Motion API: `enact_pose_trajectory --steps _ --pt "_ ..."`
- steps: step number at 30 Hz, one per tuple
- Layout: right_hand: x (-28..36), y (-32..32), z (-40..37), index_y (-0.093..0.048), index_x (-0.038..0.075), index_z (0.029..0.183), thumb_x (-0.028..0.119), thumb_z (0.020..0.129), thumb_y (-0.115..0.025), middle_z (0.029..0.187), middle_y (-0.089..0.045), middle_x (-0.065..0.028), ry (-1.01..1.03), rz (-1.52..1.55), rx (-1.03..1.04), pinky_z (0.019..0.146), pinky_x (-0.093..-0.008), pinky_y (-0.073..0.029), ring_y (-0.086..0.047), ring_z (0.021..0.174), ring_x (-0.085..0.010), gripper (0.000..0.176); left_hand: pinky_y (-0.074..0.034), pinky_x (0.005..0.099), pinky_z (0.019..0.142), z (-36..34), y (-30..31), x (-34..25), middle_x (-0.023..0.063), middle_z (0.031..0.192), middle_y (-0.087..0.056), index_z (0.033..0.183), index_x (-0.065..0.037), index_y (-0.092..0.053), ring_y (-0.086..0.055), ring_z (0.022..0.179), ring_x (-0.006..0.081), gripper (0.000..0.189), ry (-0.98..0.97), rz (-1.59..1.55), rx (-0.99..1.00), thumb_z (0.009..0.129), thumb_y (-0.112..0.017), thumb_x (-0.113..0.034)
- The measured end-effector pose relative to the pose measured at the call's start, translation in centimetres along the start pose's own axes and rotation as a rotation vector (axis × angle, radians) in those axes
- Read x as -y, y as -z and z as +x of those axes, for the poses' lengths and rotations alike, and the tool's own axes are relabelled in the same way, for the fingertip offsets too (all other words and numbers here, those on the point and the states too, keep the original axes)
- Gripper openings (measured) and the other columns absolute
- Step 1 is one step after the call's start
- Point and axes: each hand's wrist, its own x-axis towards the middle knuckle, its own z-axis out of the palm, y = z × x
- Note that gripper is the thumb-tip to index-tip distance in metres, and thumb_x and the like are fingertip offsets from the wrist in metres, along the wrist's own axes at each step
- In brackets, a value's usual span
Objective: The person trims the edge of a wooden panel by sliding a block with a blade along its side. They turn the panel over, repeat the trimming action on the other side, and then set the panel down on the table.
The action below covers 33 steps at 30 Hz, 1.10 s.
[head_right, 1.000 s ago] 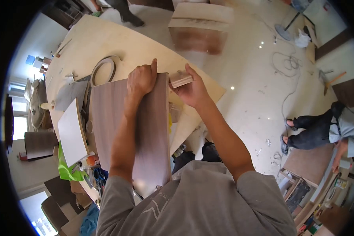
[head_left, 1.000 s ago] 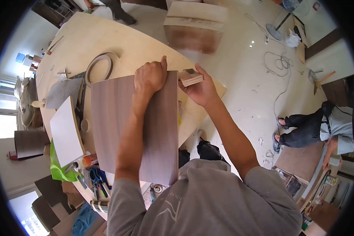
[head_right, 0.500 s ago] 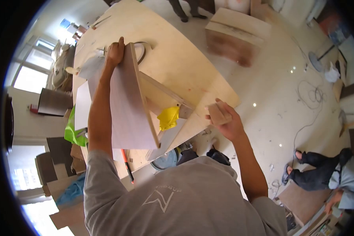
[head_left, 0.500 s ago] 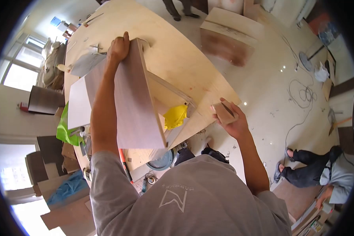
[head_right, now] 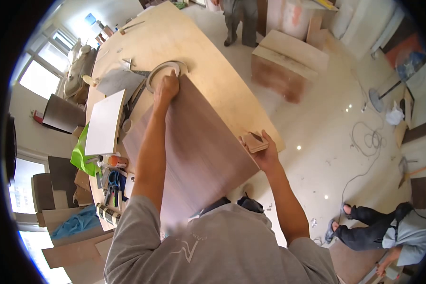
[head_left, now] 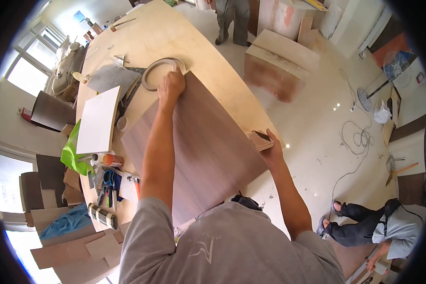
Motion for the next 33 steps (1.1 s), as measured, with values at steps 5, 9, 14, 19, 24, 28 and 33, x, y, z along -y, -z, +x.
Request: enact_pose_trajectory --steps 5,9,14,19,24,28,33 --pt "2.2 -3.7 3.8 -0.055 -0.001 0.108 0.036 0.098 -0.045 0.119 -0.054 -0.0311 0.031 -0.06 -0.019 0.087 -0.0376 -0.054 -0.061 0.1 -0.0352 0.04 -0.045 0.0499 0.093 -1.3 -1.4 0.3 0.0271 0.112 -0.063 0.096 0.005 -0.068 -0.06 0.107 0.0416 0.06 0.105 -0.018 -0.018 0.098 -0.037 -0.047" --pt "2.2 -8.4 10.2 -0.054 0.0 0.108 0.036 0.098 -0.044 0.119 -0.058 -0.026 -0.054 -0.205 0.087 0.084 -0.0359 -0.054 -0.062 0.097 -0.0313 0.039 -0.049 0.0497 0.083 -0.9 -3.6 2.5 0.0228 0.098 -0.068 0.084 0.002 -0.069 -0.064 0.093 0.0399 0.05 -0.287 -0.023 -0.259 0.095 -0.046 -0.041" --pt "0.1 -10.9 18.8 -0.047 -0.003 0.112 0.042 0.099 -0.041 0.11 -0.059 -0.0217 -0.213 -0.329 0.104 0.08 -0.04 -0.056 -0.062 0.092 -0.0348 0.047 -0.05 0.0471 0.081 -2.0 -1.4 1.5 0.0213 0.104 -0.067 0.097 -0.005 -0.07 -0.065 0.094 0.0364 0.036 -0.188 -0.129 -0.004 0.094 -0.051 -0.035" --pt "-1.2 -14.1 23.3 -0.042 -0.005 0.117 0.044 0.1 -0.042 0.116 -0.048 -0.0218 -0.254 -0.423 0.009 0.081 -0.0392 -0.058 -0.058 0.097 -0.0365 0.051 -0.05 0.0397 0.088 -1.4 -2.6 2.9 0.0183 0.105 -0.069 0.122 -0.006 -0.061 -0.065 0.102 0.0329 0.039 -0.379 -0.547 -0.034 0.088 -0.064 -0.024" --pt "-1.7 -16.0 23.1 -0.034 -0.001 0.131 0.049 0.101 -0.035 0.126 -0.041 -0.0252 -0.321 -0.393 -0.04 0.084 -0.0456 -0.058 -0.056 0.105 -0.0378 0.058 -0.049 0.0403 0.089 -2.2 -1.5 1.3 0.0192 0.11 -0.067 0.123 -0.007 -0.061 -0.064 0.104 0.0338 0.057 -0.423 -0.297 0.057 0.08 -0.074 -0.041" --pt "-0.1 -17.2 22.1 -0.029 -0.001 0.136 0.057 0.098 -0.035 0.126 -0.043 -0.0252 -0.345 -0.475 0.071 0.087 -0.0474 -0.057 -0.055 0.109 -0.0384 0.07 -0.049 0.0403 0.089 -2.3 -1.1 1.2 0.0179 0.111 -0.067 0.123 -0.009 -0.062 -0.064 0.104 0.0328 0.063 -0.441 -0.257 0.084 0.075 -0.077 -0.047" --pt "2.2 -16.5 20.5 -0.04 -0.001 0.123 0.048 0.094 -0.054 0.117 -0.051 -0.0194 -0.363 -0.412 0.375 0.094 -0.043 -0.053 -0.056 0.107 -0.0314 0.058 -0.05 0.0399 0.089 -2.2 -1.2 1.4 0.0168 0.111 -0.067 0.124 -0.01 -0.062 -0.064 0.104 0.0318 0.064 -0.392 -0.279 0.094 0.076 -0.076 -0.049"
